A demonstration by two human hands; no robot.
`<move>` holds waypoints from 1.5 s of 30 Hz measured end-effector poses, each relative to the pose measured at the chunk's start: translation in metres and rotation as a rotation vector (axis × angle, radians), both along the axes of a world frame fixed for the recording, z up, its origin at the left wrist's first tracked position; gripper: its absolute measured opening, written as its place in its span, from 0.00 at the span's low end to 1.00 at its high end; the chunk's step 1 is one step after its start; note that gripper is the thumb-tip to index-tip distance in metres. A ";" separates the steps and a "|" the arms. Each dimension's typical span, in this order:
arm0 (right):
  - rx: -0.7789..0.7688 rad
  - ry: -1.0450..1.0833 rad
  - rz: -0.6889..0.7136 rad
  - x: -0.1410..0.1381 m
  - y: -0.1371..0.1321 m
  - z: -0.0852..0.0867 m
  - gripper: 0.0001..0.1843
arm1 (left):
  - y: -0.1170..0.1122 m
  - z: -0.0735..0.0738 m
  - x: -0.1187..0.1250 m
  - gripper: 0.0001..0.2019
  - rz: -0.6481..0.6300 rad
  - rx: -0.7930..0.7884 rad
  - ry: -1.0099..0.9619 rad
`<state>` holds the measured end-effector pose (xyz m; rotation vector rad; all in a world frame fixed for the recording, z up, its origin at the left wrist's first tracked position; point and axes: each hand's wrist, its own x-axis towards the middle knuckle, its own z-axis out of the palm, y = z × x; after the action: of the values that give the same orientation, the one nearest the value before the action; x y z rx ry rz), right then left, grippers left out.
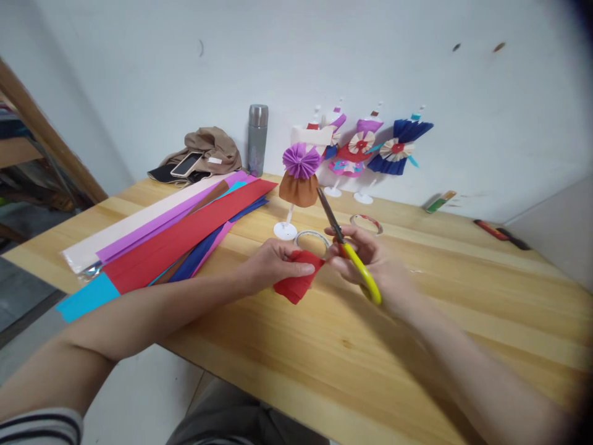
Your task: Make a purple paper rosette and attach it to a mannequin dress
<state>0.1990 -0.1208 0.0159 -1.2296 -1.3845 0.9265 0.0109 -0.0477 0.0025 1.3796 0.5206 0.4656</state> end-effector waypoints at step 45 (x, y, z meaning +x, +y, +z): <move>-0.032 -0.778 0.197 0.030 -0.013 0.017 0.23 | 0.012 0.002 -0.003 0.12 0.086 -0.178 -0.087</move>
<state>0.2289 -0.1333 0.0334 -1.5834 -2.1311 0.6095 0.0076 -0.0360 0.0043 1.1652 0.5383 0.5334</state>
